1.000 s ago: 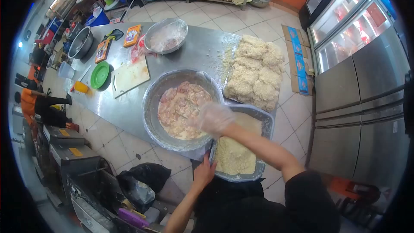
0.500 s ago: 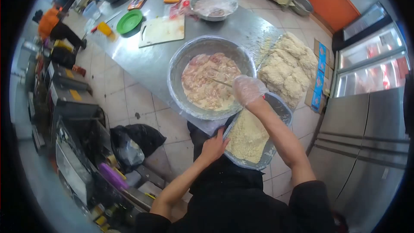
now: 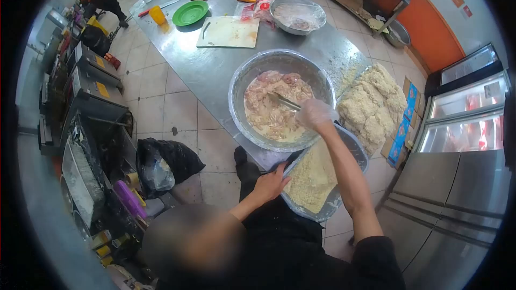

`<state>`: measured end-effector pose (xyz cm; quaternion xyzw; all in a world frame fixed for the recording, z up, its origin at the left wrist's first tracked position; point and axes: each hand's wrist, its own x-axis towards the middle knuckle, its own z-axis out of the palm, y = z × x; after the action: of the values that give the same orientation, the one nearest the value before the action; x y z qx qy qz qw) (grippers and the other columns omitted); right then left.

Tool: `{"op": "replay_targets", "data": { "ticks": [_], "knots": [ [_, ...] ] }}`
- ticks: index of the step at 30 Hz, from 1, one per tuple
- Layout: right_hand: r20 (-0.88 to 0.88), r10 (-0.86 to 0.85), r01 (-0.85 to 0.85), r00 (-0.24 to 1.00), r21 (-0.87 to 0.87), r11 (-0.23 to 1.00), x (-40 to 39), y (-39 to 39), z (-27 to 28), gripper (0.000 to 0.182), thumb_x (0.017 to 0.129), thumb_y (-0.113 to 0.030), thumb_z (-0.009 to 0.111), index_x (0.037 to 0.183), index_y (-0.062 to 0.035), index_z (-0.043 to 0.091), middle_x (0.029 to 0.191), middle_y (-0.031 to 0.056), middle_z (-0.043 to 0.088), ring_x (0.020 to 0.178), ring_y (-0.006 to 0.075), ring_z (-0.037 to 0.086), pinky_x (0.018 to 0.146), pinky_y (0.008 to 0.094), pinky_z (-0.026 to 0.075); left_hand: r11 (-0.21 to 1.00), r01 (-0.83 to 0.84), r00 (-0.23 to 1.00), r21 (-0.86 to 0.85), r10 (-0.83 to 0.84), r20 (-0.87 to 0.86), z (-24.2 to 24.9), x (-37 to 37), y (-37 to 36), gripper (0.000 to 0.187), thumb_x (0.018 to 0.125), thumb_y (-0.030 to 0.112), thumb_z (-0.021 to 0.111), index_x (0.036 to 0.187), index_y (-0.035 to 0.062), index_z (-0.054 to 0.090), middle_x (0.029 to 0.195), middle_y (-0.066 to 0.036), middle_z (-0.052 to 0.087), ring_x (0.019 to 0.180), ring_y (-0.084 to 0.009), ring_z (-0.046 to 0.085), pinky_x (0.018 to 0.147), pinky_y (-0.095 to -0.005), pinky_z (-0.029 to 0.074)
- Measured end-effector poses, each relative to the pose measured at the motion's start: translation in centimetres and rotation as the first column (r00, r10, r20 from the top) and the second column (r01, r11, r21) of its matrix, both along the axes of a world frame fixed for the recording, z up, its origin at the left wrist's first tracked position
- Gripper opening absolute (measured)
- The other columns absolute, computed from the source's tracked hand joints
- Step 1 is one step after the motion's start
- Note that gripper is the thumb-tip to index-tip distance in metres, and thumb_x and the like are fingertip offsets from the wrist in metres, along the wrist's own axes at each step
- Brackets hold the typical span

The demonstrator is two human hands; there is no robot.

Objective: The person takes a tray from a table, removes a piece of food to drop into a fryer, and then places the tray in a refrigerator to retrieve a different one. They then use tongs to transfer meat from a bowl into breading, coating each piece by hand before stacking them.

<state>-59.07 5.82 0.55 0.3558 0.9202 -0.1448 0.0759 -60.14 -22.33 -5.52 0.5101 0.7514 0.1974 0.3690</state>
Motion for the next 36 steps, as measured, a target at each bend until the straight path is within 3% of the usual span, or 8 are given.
{"op": "replay_targets", "data": {
  "ticks": [5,14,17,19,20,27,32,36],
  "knots": [
    [0.185,0.09,-0.051,0.978,-0.205,0.977,1.8,2.2,6.4,0.029,0.085,-0.026,0.059,0.102,-0.0063,0.072,0.093,0.0224,0.071,0.09,0.0408,0.069,0.082,0.0474,0.054,0.998,-0.018,1.0,0.058,0.018,0.011,0.3,-0.1,-0.2,0.058,0.101,0.04,0.052,0.147,0.0097,0.032,0.09,-0.029,0.069,0.083,-0.0484,0.068,0.074,-0.0577,0.053],
    [0.064,-0.06,0.082,0.996,-0.433,0.898,8.2,3.9,11.6,0.035,0.087,-0.031,0.06,0.112,-0.0103,0.073,0.073,0.0072,0.067,0.068,0.0189,0.063,0.068,0.0364,0.05,1.0,0.025,0.999,0.017,-0.025,0.044,0.1,-0.4,0.1,0.058,0.1,0.039,0.053,0.146,0.0094,0.033,0.091,-0.029,0.069,0.084,-0.048,0.068,0.075,-0.057,0.053],
    [0.191,-0.054,0.123,0.98,-0.373,0.919,8.2,2.6,10.9,0.029,0.089,-0.026,0.057,0.108,-0.0087,0.072,0.079,0.0098,0.071,0.074,0.0236,0.069,0.071,0.0401,0.053,0.999,0.039,0.999,0.019,-0.039,0.011,0.5,-0.4,0.3,0.058,0.1,0.038,0.054,0.145,0.0064,0.036,0.087,-0.028,0.07,0.081,-0.0466,0.068,0.073,-0.0557,0.054],
    [0.176,-0.202,0.174,0.963,0.159,0.972,8.2,1.0,8.0,0.025,0.09,-0.02,0.055,0.104,-0.0071,0.07,0.088,0.0152,0.073,0.082,0.0308,0.072,0.075,0.0457,0.054,0.999,0.039,0.999,-0.012,-0.038,0.035,0.8,-0.6,0.4,0.059,0.1,0.038,0.053,0.146,0.0077,0.033,0.092,-0.029,0.069,0.086,-0.048,0.067,0.076,-0.0569,0.052],
    [0.131,-0.234,0.214,0.963,0.149,0.965,7.7,-0.7,9.9,0.023,0.092,-0.017,0.053,0.103,-0.0056,0.068,0.095,0.0188,0.072,0.09,0.0366,0.072,0.078,0.049,0.055,0.999,0.042,0.999,-0.012,-0.041,0.033,0.6,-0.6,0.3,0.059,0.1,0.038,0.053,0.146,0.0077,0.033,0.092,-0.029,0.069,0.086,-0.048,0.067,0.076,-0.0569,0.052],
    [0.001,-0.044,0.042,0.999,0.263,0.964,8.3,-6.2,6.4,0.018,0.091,-0.014,0.051,0.085,-0.0062,0.067,0.08,0.015,0.069,0.074,0.0331,0.07,0.062,0.0449,0.054,1.0,0.028,0.999,-0.006,-0.028,0.035,0.7,-0.4,0.2,0.058,0.101,0.037,0.053,0.146,0.0068,0.033,0.092,-0.029,0.069,0.086,-0.0482,0.067,0.076,-0.0561,0.053],
    [0.0,0.119,-0.098,0.993,0.573,0.813,9.8,-4.9,5.7,0.019,0.091,-0.017,0.054,0.084,-0.0078,0.068,0.08,0.0157,0.068,0.065,0.0333,0.067,0.058,0.0439,0.052,0.999,0.033,0.999,0.035,-0.034,0.036,0.6,-0.7,0.4,0.058,0.101,0.038,0.053,0.145,0.006,0.033,0.092,-0.029,0.069,0.086,-0.0476,0.068,0.075,-0.0556,0.053],
    [0.039,-0.032,0.027,0.999,0.126,0.992,10.5,-1.6,10.2,0.022,0.09,-0.022,0.057,0.099,-0.0105,0.073,0.082,0.014,0.069,0.066,0.0333,0.067,0.06,0.0429,0.052,1.0,0.031,0.997,-0.005,-0.031,0.064,0.5,-0.6,0.2,0.058,0.101,0.038,0.053,0.146,0.0066,0.033,0.093,-0.029,0.069,0.087,-0.0478,0.067,0.077,-0.0562,0.052]
  ]
}}
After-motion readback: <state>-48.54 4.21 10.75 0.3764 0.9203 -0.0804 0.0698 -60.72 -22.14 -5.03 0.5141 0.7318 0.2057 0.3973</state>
